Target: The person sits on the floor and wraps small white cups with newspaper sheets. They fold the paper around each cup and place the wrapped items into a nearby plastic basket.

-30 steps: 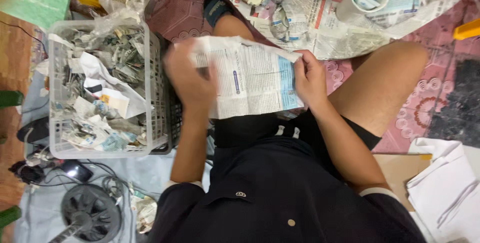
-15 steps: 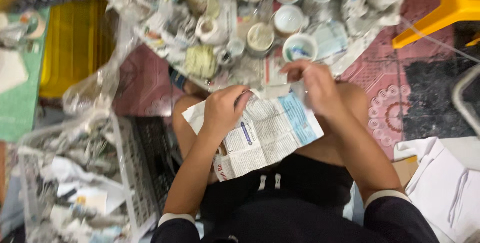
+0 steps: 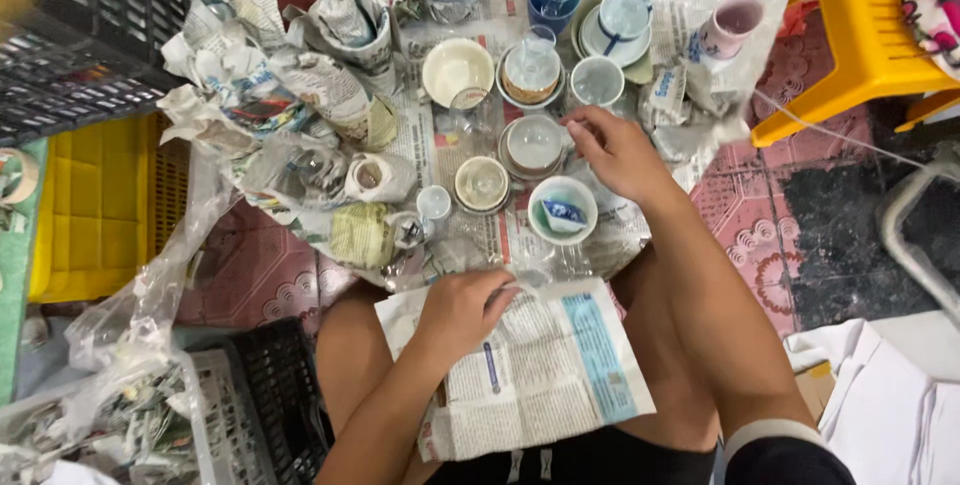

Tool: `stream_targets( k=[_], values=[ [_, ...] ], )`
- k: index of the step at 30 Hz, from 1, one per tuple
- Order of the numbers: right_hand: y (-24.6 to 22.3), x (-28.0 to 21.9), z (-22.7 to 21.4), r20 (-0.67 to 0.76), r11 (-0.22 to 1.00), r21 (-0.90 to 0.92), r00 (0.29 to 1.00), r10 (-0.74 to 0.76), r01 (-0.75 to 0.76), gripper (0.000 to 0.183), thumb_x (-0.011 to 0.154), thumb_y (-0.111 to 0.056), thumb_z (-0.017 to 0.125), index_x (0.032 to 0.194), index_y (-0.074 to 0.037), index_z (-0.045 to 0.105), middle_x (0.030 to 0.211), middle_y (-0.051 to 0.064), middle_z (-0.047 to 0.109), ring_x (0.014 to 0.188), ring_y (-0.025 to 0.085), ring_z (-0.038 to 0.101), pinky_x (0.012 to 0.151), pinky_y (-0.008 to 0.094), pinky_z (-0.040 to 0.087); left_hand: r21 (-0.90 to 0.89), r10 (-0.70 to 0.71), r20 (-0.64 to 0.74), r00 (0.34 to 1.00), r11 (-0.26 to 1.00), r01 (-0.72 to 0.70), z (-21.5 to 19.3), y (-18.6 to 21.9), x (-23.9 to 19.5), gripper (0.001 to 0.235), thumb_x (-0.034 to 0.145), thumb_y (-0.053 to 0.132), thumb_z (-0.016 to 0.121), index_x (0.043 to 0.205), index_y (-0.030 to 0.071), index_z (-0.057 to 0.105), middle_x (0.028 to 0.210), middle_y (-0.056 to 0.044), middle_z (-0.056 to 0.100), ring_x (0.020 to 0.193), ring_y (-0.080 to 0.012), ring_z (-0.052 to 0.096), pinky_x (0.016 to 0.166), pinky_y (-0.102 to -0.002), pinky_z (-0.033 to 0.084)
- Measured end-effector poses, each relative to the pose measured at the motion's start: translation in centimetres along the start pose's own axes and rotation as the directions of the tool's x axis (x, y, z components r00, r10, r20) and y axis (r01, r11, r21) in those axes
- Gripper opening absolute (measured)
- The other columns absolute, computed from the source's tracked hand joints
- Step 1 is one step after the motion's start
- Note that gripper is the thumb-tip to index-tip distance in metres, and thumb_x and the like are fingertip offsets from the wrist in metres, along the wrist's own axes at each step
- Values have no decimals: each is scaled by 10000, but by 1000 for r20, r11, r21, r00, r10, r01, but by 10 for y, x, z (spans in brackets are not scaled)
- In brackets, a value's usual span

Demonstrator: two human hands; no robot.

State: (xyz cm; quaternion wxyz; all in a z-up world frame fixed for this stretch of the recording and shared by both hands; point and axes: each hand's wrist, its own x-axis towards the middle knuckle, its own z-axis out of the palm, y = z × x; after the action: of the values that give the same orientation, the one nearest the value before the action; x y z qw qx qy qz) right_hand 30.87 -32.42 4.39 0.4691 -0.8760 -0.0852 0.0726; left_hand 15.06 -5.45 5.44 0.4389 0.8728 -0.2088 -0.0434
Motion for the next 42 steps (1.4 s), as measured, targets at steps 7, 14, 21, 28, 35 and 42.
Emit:
stream_targets(
  k=[7,14,21,28,35,42],
  values=[
    [13,10,1,232,986,-45,958,167,-161,337,1057,-334,482,1316,-149,593,904,83,729,818,191,719,750,358,565,-38,-27,33,999,999,28,-2,1,8,153,906,218,746,935,70,721,761,-109,720,640,-298,681,577,-407,507],
    [27,22,13,239,972,-232,967,92,-35,307,1048,-350,554,1146,-94,691,882,158,725,813,333,702,749,433,531,-23,-56,62,996,998,57,1,0,4,180,929,259,727,927,79,723,753,-109,723,639,-294,683,581,-403,510],
    [38,24,16,170,923,-219,944,-283,316,213,1022,-222,627,1063,-34,719,838,177,711,750,371,687,700,444,532,-29,-115,95,989,993,118,1,-4,1,204,940,293,713,933,89,727,762,-116,716,653,-322,678,589,-420,506],
    [33,16,6,0,893,-260,925,-381,368,200,986,-208,732,980,-9,718,816,173,713,692,314,695,645,412,540,13,-67,30,997,998,67,5,-8,-11,187,927,288,722,994,119,763,843,-120,747,725,-323,712,650,-410,543],
    [36,-3,7,-297,908,-181,859,-418,379,189,1029,-163,717,969,15,721,773,138,689,633,202,661,590,320,499,1,-1,8,1000,1000,1,4,-15,-25,158,922,251,705,996,126,769,895,-121,761,738,-318,713,658,-402,552],
    [72,-18,23,-674,663,446,713,-193,601,320,1105,-224,588,852,-42,517,806,9,491,752,123,459,684,293,375,275,18,-99,995,961,10,-31,7,-44,181,944,313,724,942,141,780,803,-145,730,727,-373,692,652,-454,538]
  ],
)
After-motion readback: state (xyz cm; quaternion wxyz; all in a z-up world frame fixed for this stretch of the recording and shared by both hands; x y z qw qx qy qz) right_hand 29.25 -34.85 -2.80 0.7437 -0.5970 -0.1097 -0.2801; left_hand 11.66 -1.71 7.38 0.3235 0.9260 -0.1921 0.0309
